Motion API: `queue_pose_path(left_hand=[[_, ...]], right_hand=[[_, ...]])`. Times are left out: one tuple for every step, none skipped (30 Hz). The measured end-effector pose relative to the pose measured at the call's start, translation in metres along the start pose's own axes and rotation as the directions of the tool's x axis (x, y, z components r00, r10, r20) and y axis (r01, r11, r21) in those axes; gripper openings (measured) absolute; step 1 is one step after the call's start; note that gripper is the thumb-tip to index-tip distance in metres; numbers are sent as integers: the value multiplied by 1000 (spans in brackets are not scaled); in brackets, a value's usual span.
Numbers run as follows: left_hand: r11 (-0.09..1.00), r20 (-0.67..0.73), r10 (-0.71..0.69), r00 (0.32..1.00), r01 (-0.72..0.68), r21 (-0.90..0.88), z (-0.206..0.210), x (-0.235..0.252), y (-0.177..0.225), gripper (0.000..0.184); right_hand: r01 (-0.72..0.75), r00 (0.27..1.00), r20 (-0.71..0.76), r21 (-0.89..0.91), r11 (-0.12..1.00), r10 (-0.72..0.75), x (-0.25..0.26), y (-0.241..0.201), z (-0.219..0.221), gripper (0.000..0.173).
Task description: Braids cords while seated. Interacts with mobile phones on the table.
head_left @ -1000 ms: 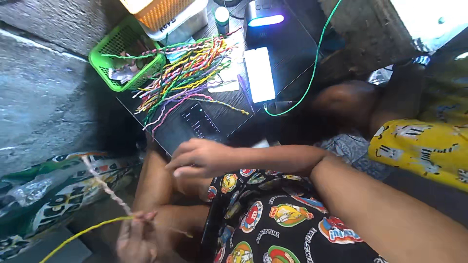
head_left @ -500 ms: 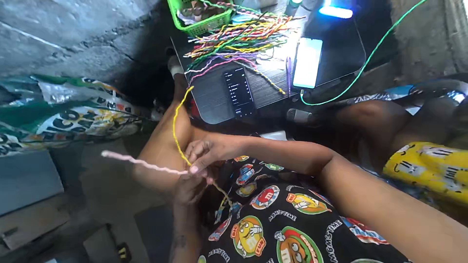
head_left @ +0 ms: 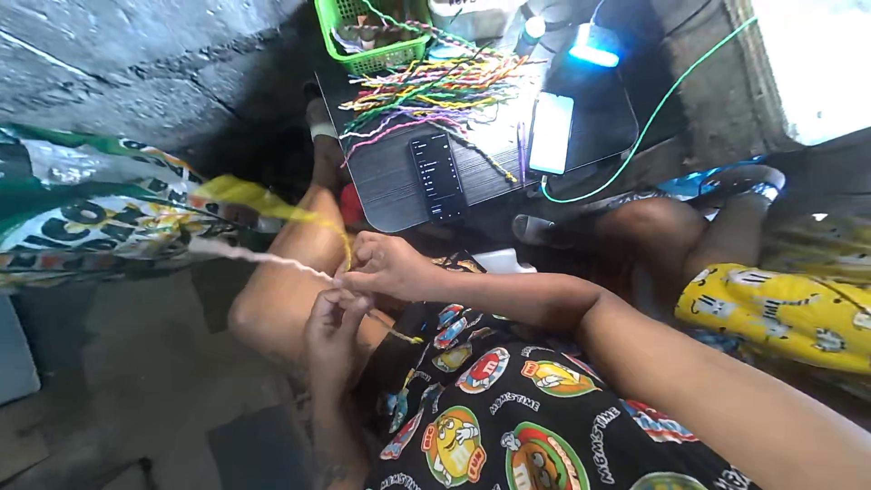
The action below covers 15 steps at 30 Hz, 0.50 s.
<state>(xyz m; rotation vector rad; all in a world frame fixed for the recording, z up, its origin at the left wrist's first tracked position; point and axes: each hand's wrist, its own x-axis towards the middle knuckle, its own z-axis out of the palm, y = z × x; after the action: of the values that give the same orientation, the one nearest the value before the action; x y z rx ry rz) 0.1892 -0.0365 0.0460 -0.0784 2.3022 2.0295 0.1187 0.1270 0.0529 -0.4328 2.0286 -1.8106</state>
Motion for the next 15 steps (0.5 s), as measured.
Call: queue_pose_path(left_hand=[[999, 1, 3, 1000, -3, -32, 0, 0, 1, 9], [998, -10, 16, 1000, -16, -63, 0, -1, 1, 10], [996, -28, 28, 999, -30, -86, 1, 0, 2, 11], [992, -33, 41, 999, -44, -114, 1, 0, 2, 13], [987, -17, 43, 999, -45, -152, 1, 1, 2, 14], [979, 20, 35, 999, -30, -200, 0, -1, 3, 16], [966, 80, 27, 996, -6, -260, -1, -2, 5, 18], [948, 148, 25, 989, 24, -317, 0, -4, 6, 20], [930, 223, 31, 974, 54, -364, 2, -6, 7, 22], [911, 292, 43, 955, 83, -404, 5, -7, 6, 24], [893, 336, 54, 940, 105, -438, 8, -9, 5, 24], [875, 355, 59, 933, 123, -469, 10, -11, 4, 22], [859, 365, 66, 929, 133, -495, 12, -13, 3, 21], [851, 361, 66, 930, 137, -508, 14, -14, 3, 19], [848, 349, 63, 935, 134, -512, 16, -14, 3, 18]], right_hand=[[28, 1000, 11, -32, 999, -28, 0, -2, -1, 20], [61, 998, 21, -59, 996, -60, 0, -3, -2, 20], [93, 995, 35, -75, 993, -91, 0, -6, -3, 20], [125, 991, 62, -59, 990, -122, 0, -7, -6, 19], [153, 983, 106, -12, 988, -151, 1, -8, -9, 18], [159, 972, 163, 62, 985, -168, 1, -9, -11, 17], [139, 959, 226, 148, 979, -170, 0, -11, -15, 18], [94, 944, 289, 220, 971, -157, 0, -13, -19, 19], [49, 928, 345, 267, 963, -143, -1, -13, -23, 19], [24, 913, 385, 289, 957, -139, -1, -12, -25, 18], [15, 899, 413, 300, 954, -144, -2, -10, -26, 17], [10, 890, 431, 308, 951, -149, -3, -7, -26, 15], [4, 878, 454, 310, 951, -152, -3, -6, -27, 15], [10, 871, 464, 311, 951, -161, -4, -6, -28, 15], [36, 869, 462, 301, 953, -178, -5, -8, -29, 15]])
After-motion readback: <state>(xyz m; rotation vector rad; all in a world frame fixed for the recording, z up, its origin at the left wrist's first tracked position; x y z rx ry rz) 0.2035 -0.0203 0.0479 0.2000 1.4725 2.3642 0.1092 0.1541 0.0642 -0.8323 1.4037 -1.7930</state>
